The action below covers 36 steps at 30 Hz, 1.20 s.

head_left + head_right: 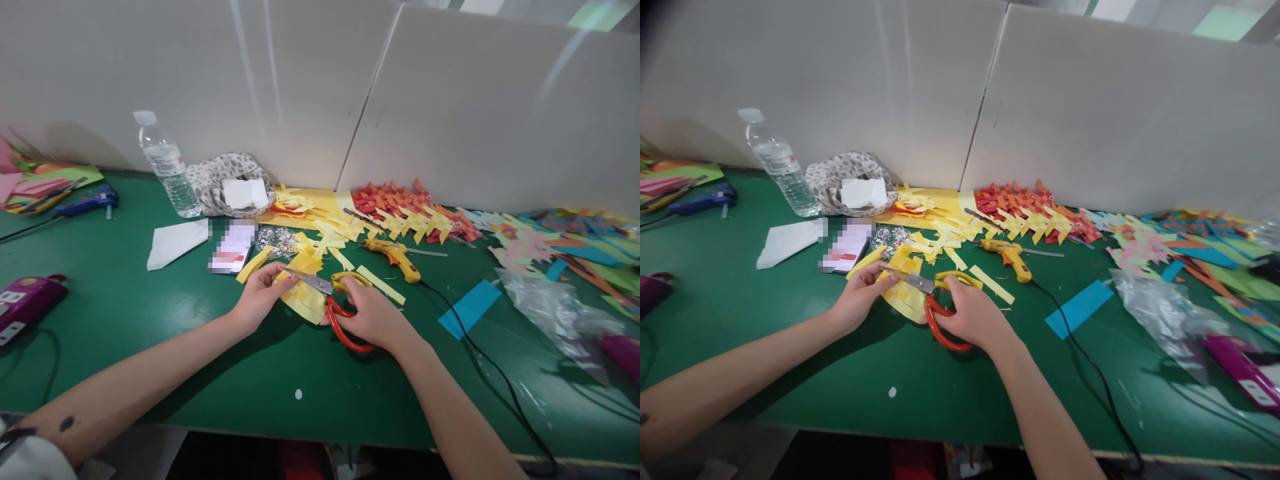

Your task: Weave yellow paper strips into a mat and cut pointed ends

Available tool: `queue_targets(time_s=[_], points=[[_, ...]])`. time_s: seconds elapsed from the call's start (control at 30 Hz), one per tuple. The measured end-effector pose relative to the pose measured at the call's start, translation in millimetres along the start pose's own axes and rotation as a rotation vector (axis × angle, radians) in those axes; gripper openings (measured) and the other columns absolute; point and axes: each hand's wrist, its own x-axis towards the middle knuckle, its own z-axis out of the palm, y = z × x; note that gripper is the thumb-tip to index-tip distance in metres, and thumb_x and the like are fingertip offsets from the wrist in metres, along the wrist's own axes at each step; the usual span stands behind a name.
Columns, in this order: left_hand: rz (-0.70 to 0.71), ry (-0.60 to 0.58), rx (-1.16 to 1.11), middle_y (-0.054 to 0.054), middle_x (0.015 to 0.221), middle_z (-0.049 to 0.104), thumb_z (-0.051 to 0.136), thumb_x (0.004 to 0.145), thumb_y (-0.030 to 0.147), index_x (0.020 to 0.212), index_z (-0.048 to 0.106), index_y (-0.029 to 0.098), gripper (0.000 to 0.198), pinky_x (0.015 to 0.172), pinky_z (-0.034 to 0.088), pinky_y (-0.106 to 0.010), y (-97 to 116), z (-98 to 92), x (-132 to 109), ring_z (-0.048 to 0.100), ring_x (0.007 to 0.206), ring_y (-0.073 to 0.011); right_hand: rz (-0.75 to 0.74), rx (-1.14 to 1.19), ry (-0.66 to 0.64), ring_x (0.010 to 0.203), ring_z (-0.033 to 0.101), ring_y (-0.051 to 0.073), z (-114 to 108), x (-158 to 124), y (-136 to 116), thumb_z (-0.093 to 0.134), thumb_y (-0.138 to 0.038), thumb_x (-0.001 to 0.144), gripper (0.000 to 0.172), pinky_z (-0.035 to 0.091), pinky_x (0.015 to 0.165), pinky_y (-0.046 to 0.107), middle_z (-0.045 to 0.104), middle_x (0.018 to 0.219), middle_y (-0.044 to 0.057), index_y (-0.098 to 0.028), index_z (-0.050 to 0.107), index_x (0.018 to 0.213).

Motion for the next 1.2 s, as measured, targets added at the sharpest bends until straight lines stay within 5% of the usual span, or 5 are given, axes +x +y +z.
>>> queue_targets(time_s=[0.53, 0.97, 1.2], points=[[-0.029, -0.013, -0.046, 0.000, 0.080, 0.069, 0.072, 0.072, 0.032, 0.083, 0.066, 0.017, 0.019, 0.073, 0.048, -0.024, 0, 0.8, 1, 0.062, 0.076, -0.0131, -0.008, 0.034, 0.017, 0.049, 0.045, 0.014, 6, 2, 6, 0.061, -0.048, 0.071, 0.035, 0.027, 0.043, 0.024, 0.046, 0.056, -0.005, -0.023, 0.044, 0.089], [-0.055, 0.003, -0.026, 0.000, 0.080, 0.068, 0.072, 0.071, 0.033, 0.082, 0.065, 0.017, 0.020, 0.073, 0.048, -0.024, 1, 1.0, 1, 0.062, 0.075, -0.0128, -0.007, 0.039, 0.023, 0.053, 0.051, 0.017, 6, 2, 7, 0.061, -0.046, 0.071, 0.035, 0.031, 0.045, 0.025, 0.051, 0.059, -0.003, -0.023, 0.045, 0.093], [-0.077, 0.066, 0.002, 0.000, 0.074, 0.068, 0.073, 0.070, 0.037, 0.077, 0.062, 0.017, 0.024, 0.065, 0.049, -0.023, 4, -0.1, 2, 0.063, 0.068, -0.0129, 0.015, 0.221, 0.133, 0.057, 0.052, 0.016, 7, 3, 10, 0.067, -0.039, 0.065, 0.039, 0.036, 0.050, 0.026, 0.054, 0.067, -0.002, -0.023, 0.046, 0.094]])
